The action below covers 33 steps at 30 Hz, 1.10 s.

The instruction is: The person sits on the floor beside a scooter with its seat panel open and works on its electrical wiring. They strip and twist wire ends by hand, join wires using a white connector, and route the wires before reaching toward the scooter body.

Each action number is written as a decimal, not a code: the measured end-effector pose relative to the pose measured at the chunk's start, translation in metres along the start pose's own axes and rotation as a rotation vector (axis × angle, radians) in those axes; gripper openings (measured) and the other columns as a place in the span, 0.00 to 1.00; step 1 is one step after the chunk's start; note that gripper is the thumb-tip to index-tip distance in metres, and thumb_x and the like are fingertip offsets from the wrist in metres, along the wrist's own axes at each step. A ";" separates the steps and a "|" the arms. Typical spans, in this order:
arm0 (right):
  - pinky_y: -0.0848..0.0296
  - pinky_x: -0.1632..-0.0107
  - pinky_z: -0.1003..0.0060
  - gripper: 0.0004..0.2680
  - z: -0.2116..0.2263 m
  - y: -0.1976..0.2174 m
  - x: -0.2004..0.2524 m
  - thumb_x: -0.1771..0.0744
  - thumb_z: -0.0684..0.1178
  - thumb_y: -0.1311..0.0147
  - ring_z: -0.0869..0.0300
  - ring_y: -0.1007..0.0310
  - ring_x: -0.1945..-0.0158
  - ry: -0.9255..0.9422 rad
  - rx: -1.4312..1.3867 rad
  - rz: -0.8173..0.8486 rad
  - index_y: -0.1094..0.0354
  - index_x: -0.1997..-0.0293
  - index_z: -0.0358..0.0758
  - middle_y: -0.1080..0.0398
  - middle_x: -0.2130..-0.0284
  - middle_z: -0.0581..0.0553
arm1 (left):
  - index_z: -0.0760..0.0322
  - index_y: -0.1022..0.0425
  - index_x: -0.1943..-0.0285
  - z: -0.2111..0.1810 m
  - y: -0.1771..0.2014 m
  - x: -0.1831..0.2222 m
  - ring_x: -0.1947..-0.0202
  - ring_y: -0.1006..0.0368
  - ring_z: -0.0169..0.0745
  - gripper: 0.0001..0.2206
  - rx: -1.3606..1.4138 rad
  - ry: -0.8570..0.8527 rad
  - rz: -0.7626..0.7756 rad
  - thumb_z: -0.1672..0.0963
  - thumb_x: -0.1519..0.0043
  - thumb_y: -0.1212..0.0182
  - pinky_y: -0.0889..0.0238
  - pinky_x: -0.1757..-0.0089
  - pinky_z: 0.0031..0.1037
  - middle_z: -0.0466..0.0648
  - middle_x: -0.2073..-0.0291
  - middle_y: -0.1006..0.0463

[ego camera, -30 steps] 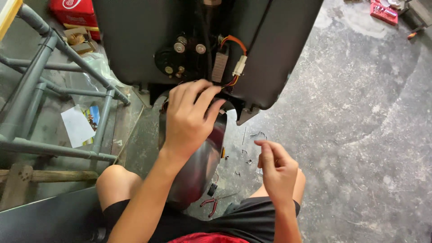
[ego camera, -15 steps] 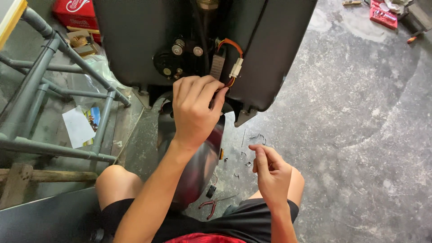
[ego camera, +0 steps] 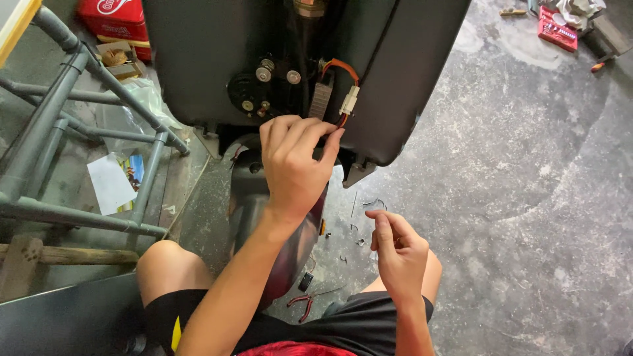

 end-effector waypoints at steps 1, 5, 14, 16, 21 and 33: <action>0.47 0.76 0.74 0.08 0.004 -0.001 -0.001 0.30 0.45 0.48 0.72 0.40 0.77 -0.001 0.001 0.001 0.22 0.54 0.34 0.36 0.82 0.54 | 0.63 0.20 0.61 0.000 -0.001 0.000 0.55 0.28 0.45 0.06 0.000 0.001 0.000 0.59 0.42 0.26 0.39 0.48 0.38 0.43 0.61 0.19; 0.38 0.72 0.76 0.06 0.030 -0.006 -0.011 0.31 0.43 0.45 0.73 0.36 0.74 0.131 0.026 -0.012 0.23 0.55 0.35 0.32 0.78 0.55 | 0.62 0.19 0.61 0.000 -0.001 0.000 0.55 0.28 0.45 0.05 -0.018 0.050 -0.013 0.58 0.41 0.26 0.39 0.48 0.37 0.42 0.62 0.19; 0.35 0.71 0.75 0.05 0.109 -0.032 -0.078 0.31 0.43 0.39 0.72 0.32 0.75 0.418 0.200 -0.064 0.23 0.54 0.33 0.27 0.78 0.52 | 0.61 0.20 0.63 -0.003 -0.004 0.000 0.55 0.28 0.45 0.05 -0.008 0.085 -0.010 0.58 0.42 0.27 0.40 0.48 0.38 0.42 0.63 0.19; 0.35 0.73 0.75 0.06 0.119 -0.039 -0.091 0.32 0.44 0.40 0.72 0.32 0.76 0.425 0.228 -0.040 0.24 0.54 0.32 0.27 0.79 0.52 | 0.61 0.20 0.63 -0.003 -0.005 0.000 0.55 0.27 0.45 0.05 0.005 0.103 -0.010 0.58 0.43 0.27 0.40 0.48 0.38 0.42 0.63 0.20; 0.38 0.77 0.74 0.07 0.111 -0.050 -0.107 0.32 0.45 0.41 0.72 0.34 0.78 0.258 0.066 0.049 0.23 0.56 0.31 0.28 0.80 0.51 | 0.61 0.19 0.62 0.002 -0.007 0.000 0.54 0.28 0.43 0.05 0.063 0.187 -0.024 0.58 0.44 0.28 0.41 0.49 0.36 0.41 0.62 0.19; 0.46 0.83 0.70 0.14 0.118 -0.065 -0.125 0.30 0.51 0.47 0.69 0.44 0.87 0.074 -0.030 0.173 0.26 0.70 0.30 0.34 0.86 0.49 | 0.60 0.20 0.64 0.001 -0.007 0.002 0.56 0.28 0.42 0.05 0.065 0.250 -0.079 0.57 0.43 0.27 0.43 0.47 0.36 0.40 0.65 0.19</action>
Point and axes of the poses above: each hand's wrist, its own x-axis away from the middle knuckle, its own y-axis out of the back of the hand, z = x × y, the point moved 6 cm from there along -x, towards the middle knuckle
